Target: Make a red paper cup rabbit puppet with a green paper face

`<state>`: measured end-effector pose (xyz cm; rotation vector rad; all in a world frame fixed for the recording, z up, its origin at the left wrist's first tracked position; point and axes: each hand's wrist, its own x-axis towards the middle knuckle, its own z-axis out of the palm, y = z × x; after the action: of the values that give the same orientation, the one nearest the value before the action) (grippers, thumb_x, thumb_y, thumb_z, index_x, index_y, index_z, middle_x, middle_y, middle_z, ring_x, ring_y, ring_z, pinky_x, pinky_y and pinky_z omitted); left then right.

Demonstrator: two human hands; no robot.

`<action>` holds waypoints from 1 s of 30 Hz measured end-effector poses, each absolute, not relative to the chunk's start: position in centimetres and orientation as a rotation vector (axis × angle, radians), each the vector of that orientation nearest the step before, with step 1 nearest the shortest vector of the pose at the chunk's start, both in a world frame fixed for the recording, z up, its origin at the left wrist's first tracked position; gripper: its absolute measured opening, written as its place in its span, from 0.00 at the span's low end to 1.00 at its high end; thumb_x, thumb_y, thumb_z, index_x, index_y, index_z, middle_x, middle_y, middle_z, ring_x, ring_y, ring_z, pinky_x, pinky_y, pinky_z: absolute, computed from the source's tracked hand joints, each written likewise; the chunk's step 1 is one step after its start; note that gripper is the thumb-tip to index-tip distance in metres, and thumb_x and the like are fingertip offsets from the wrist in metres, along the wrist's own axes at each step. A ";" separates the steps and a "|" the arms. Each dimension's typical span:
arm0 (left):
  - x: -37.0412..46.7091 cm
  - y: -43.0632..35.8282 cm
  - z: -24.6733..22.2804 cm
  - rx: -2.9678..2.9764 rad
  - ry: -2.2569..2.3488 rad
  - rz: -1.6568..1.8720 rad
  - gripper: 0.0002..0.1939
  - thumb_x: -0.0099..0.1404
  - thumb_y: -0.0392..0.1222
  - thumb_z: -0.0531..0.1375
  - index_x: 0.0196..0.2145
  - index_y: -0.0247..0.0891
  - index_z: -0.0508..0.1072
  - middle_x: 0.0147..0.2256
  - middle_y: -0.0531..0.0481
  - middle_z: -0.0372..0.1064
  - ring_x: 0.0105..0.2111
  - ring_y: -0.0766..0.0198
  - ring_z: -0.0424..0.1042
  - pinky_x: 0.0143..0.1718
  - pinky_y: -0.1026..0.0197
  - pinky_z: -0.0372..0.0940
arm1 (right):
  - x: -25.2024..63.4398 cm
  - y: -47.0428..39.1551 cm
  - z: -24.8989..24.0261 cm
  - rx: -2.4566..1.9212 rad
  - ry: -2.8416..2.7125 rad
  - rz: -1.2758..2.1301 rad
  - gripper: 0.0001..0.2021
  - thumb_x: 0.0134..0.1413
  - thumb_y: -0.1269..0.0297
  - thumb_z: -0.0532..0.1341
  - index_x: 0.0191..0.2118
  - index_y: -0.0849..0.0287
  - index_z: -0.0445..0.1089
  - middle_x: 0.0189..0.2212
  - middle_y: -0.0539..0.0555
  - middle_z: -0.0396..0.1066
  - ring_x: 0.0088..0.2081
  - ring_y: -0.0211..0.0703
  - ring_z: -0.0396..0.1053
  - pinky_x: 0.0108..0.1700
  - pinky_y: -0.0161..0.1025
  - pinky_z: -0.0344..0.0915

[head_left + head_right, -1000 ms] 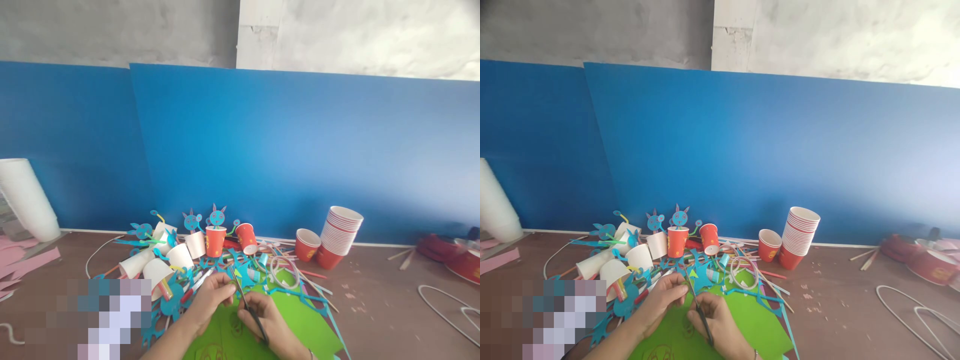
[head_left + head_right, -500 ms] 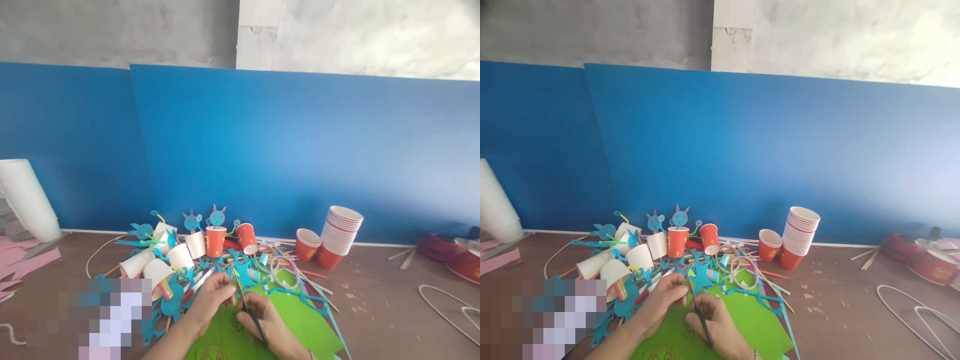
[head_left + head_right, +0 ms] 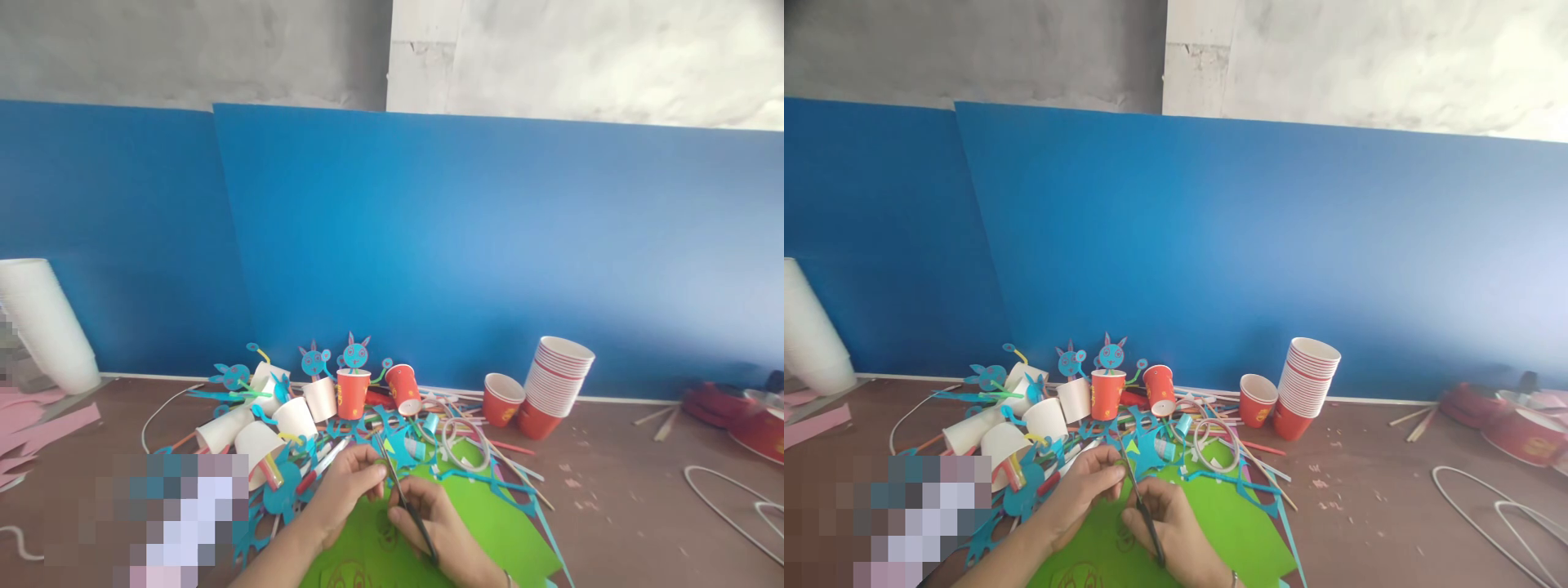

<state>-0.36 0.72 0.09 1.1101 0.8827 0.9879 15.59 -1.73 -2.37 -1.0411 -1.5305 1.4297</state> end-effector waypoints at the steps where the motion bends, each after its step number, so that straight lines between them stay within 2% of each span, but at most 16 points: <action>1: -0.4 0.8 0.1 1.111 0.884 0.988 0.09 0.52 0.42 0.62 0.23 0.35 0.67 0.18 0.55 0.65 0.22 0.69 0.60 0.29 0.64 0.54 | 15.6 -1.7 -2.4 -1.046 -1.534 1.430 0.16 0.46 0.52 0.65 0.26 0.59 0.63 0.15 0.42 0.54 0.14 0.28 0.47 0.15 0.28 0.47; 11: -0.4 0.8 0.2 1.096 0.909 1.014 0.08 0.50 0.41 0.62 0.23 0.36 0.68 0.18 0.57 0.63 0.21 0.70 0.58 0.28 0.64 0.52 | 15.7 -1.6 -2.4 -1.089 -1.526 1.443 0.16 0.45 0.52 0.66 0.25 0.60 0.64 0.14 0.41 0.54 0.13 0.27 0.46 0.14 0.28 0.44; 23: -0.5 1.0 -0.2 1.071 0.919 1.025 0.07 0.49 0.41 0.63 0.23 0.36 0.68 0.18 0.58 0.62 0.21 0.70 0.57 0.27 0.64 0.51 | 15.7 -1.8 -2.0 -1.108 -1.521 1.455 0.17 0.43 0.52 0.67 0.25 0.60 0.64 0.13 0.41 0.54 0.13 0.27 0.47 0.14 0.28 0.45; 30: -0.4 0.8 0.2 1.102 0.906 0.981 0.09 0.49 0.41 0.63 0.21 0.36 0.67 0.18 0.57 0.62 0.21 0.70 0.57 0.28 0.64 0.52 | 15.6 -1.8 -2.6 -1.078 -1.505 1.474 0.20 0.43 0.46 0.65 0.27 0.59 0.63 0.16 0.42 0.57 0.15 0.29 0.52 0.15 0.27 0.52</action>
<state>-0.37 0.79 0.19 1.1016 0.9065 0.9809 15.59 -1.84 -2.64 -1.0779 -1.5051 1.4739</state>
